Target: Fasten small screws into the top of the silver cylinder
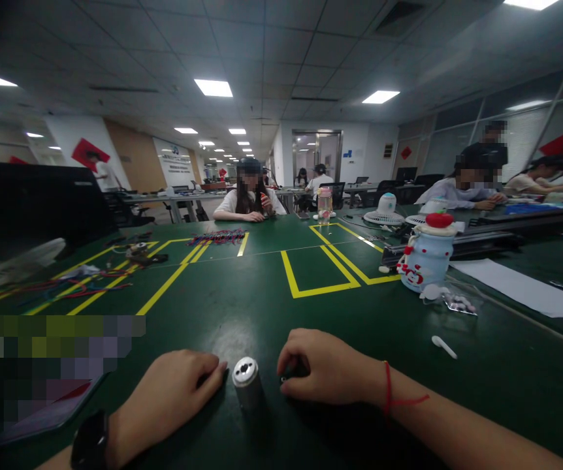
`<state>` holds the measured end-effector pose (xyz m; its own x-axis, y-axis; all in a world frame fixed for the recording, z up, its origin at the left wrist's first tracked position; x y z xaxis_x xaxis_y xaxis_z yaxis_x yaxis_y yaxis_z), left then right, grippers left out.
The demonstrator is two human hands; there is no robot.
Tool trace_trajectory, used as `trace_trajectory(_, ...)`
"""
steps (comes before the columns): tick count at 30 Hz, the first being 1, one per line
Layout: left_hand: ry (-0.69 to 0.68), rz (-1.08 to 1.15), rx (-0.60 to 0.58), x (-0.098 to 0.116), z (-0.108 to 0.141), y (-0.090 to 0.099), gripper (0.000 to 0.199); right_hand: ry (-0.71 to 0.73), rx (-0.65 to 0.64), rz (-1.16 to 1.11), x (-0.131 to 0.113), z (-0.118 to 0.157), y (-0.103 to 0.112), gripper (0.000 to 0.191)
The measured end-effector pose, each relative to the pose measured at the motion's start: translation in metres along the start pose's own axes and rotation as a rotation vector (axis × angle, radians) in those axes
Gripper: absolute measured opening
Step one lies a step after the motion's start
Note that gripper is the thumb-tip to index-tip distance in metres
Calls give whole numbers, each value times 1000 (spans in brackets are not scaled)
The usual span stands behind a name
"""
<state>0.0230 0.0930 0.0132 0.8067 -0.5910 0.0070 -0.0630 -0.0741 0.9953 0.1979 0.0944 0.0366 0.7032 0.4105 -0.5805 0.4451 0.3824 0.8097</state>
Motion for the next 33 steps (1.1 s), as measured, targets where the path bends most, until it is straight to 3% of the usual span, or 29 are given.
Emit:
trace_trajectory(3, 6, -7, -7, 0, -1, 0, 45, 50, 51, -4, -6, -1, 2, 9)
trace_trajectory(6, 10, -10, -8, 1, -3, 0, 45, 64, 187, -125, -15, 0, 14, 9)
trace_trajectory(12, 13, -17, -10, 2, -2, 0, 45, 212, 351, -224, -47, 7, 21, 12)
trace_trajectory(21, 9, -3, -19, 1, -3, 0, 46, 165, 256, -147, -57, 0, 9, 14)
trace_trajectory(25, 2, 14, -20, 2, -2, 0, 47, 88, 260, -286, -40, 2, 17, 17)
trace_trajectory(28, -10, 19, -18, 2, -1, -1, 47, -50, 291, -434, -8, -1, 22, 20)
trace_trajectory(33, -32, 20, -6, 2, -1, 0, 46, -295, 288, -651, 41, -10, 12, 33)
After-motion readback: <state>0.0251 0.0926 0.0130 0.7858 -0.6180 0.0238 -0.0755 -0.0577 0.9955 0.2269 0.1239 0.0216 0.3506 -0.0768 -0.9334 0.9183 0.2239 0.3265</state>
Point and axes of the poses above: each hand's wrist, its own z-axis away from the middle knuckle, its own y-axis out of the back of the hand, x = y × z, the point moved 9 cm from there along -z, towards the middle knuckle, and after that the axes turned 13 degrees about -y, right-handed, at the moved point
